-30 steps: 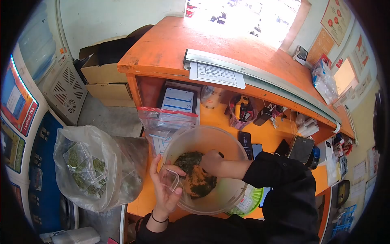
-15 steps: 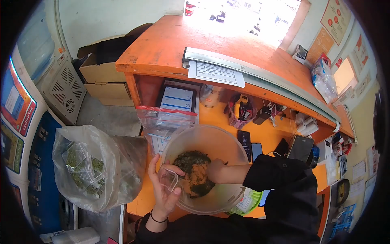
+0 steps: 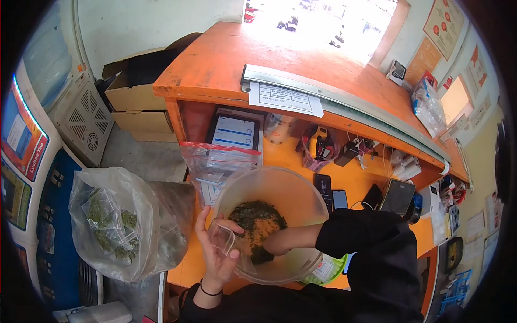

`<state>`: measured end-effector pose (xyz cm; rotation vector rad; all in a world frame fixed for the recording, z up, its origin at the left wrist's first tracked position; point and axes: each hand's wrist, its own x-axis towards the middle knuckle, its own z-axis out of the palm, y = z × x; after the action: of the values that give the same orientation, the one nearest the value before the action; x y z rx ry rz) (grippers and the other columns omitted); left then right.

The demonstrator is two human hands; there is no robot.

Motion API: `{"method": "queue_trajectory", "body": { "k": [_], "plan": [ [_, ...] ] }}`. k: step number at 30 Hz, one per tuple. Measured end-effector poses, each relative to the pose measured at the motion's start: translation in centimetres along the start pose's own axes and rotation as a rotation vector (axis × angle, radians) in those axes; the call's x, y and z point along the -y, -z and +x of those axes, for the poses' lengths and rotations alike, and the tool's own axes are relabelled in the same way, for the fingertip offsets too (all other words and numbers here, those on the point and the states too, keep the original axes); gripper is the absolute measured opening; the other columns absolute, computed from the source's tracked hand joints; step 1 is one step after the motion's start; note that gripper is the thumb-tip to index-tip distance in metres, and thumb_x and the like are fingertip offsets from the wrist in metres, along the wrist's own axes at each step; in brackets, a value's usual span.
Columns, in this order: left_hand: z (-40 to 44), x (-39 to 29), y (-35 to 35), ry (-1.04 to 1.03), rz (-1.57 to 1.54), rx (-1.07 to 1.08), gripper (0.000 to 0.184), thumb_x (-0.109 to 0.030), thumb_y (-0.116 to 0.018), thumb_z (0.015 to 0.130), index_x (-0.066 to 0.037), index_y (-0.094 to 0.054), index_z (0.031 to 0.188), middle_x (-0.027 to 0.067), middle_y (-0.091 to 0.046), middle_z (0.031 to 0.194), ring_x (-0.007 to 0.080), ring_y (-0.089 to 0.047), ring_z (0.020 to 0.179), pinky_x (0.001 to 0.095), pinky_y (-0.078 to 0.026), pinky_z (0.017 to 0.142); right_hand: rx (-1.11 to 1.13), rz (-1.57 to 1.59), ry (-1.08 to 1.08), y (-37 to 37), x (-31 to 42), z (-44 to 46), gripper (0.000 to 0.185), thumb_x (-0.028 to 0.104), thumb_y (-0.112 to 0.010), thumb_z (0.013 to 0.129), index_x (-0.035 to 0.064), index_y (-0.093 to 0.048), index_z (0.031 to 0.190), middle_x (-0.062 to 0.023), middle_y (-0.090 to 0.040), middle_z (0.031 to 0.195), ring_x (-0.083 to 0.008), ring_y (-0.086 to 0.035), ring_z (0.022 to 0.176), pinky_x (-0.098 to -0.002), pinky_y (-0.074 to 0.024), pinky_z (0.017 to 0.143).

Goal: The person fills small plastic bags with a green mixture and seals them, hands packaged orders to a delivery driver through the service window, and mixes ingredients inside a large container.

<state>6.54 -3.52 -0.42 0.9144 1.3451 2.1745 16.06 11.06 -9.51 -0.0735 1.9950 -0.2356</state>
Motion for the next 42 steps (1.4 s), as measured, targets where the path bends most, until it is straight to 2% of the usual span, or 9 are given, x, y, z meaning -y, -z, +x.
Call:
{"method": "queue_trajectory", "body": {
  "k": [6,12,15,24,27,33,36,39,42],
  "plan": [
    [0.0,0.2,0.4,-0.032,-0.030,0.073,0.086,-0.041,-0.059,0.069,-0.005,-0.008,0.128,0.0094,-0.050,0.085,0.0190,-0.049,0.085,0.0400,-0.014,0.097,-0.304,0.012,-0.177,3.6,0.9,-2.2,0.012,0.012,-0.061,0.068,0.0060,-0.064,0.078,-0.0103,-0.062,0.083,-0.0240,-0.059,0.077,-0.0350,-0.0472,0.060],
    [0.0,0.2,0.3,-0.037,-0.035,0.063,0.086,-0.042,-0.060,0.068,-0.006,-0.009,0.128,0.0089,-0.051,0.084,0.0193,-0.050,0.084,0.0416,-0.013,0.099,-0.265,-0.055,0.079,-4.0,-1.6,2.4,0.016,0.013,-0.055,0.069,0.0018,-0.062,0.079,-0.0124,-0.061,0.082,-0.0277,-0.059,0.073,-0.0375,-0.0466,0.064],
    [-0.1,0.2,0.3,-0.045,-0.026,0.049,0.087,-0.043,-0.060,0.068,-0.006,-0.009,0.128,0.0088,-0.051,0.083,0.0193,-0.050,0.084,0.0429,-0.013,0.099,-0.247,0.311,-0.071,1.0,0.2,-0.5,0.016,0.012,-0.062,0.067,0.0031,-0.064,0.080,-0.0128,-0.061,0.086,-0.0235,-0.059,0.080,-0.0354,-0.0479,0.062],
    [0.0,-0.1,0.2,-0.015,-0.018,0.042,0.087,-0.043,-0.059,0.068,-0.007,-0.009,0.128,0.0086,-0.051,0.083,0.0193,-0.050,0.083,0.0438,-0.011,0.100,-0.262,-0.076,0.084,0.6,1.2,-0.7,0.014,0.013,-0.057,0.071,0.0031,-0.064,0.077,-0.0112,-0.062,0.075,-0.0249,-0.060,0.069,-0.0341,-0.0477,0.057],
    [0.0,0.1,0.3,-0.027,-0.021,0.048,0.087,-0.043,-0.059,0.068,-0.007,-0.008,0.128,0.0083,-0.050,0.083,0.0190,-0.050,0.083,0.0440,-0.011,0.100,-0.191,0.367,0.000,2.9,0.5,-3.3,0.013,0.013,-0.058,0.069,0.0029,-0.063,0.075,-0.0126,-0.061,0.078,-0.0267,-0.059,0.076,-0.0334,-0.0471,0.061],
    [-0.1,0.1,0.4,-0.032,-0.018,0.055,0.086,-0.043,-0.059,0.069,-0.007,-0.008,0.128,0.0082,-0.050,0.084,0.0189,-0.050,0.084,0.0443,-0.010,0.100,-0.276,-0.130,0.176,-2.9,-1.1,-1.0,0.013,0.010,-0.056,0.067,0.0017,-0.063,0.074,-0.0135,-0.060,0.073,-0.0268,-0.058,0.072,-0.0359,-0.0467,0.058],
    [0.0,0.1,0.3,-0.022,-0.024,0.054,0.086,-0.043,-0.059,0.069,-0.006,-0.008,0.128,0.0081,-0.050,0.083,0.0190,-0.050,0.084,0.0440,-0.010,0.100,-0.302,0.067,0.096,0.0,0.3,-4.6,0.011,0.007,-0.055,0.066,0.0000,-0.062,0.071,-0.0126,-0.058,0.070,-0.0271,-0.057,0.067,-0.0368,-0.0461,0.058],
    [-0.1,-0.1,0.2,-0.014,-0.020,0.044,0.086,-0.043,-0.059,0.068,-0.006,-0.008,0.128,0.0086,-0.050,0.083,0.0191,-0.050,0.084,0.0436,-0.011,0.100,-0.321,-0.113,0.134,-2.3,-0.4,-2.7,0.008,0.007,-0.057,0.066,0.0003,-0.061,0.067,-0.0105,-0.058,0.067,-0.0256,-0.057,0.067,-0.0356,-0.0458,0.059],
    [-0.1,0.0,0.1,-0.033,-0.008,0.039,0.085,-0.042,-0.058,0.069,-0.006,-0.008,0.128,0.0091,-0.050,0.083,0.0192,-0.050,0.084,0.0432,-0.011,0.100,0.095,0.433,-0.652,-4.9,-0.2,3.5,0.015,0.007,-0.056,0.065,-0.0034,-0.062,0.075,-0.0153,-0.061,0.074,-0.0250,-0.059,0.066,-0.0369,-0.0461,0.056]
  ]
}}
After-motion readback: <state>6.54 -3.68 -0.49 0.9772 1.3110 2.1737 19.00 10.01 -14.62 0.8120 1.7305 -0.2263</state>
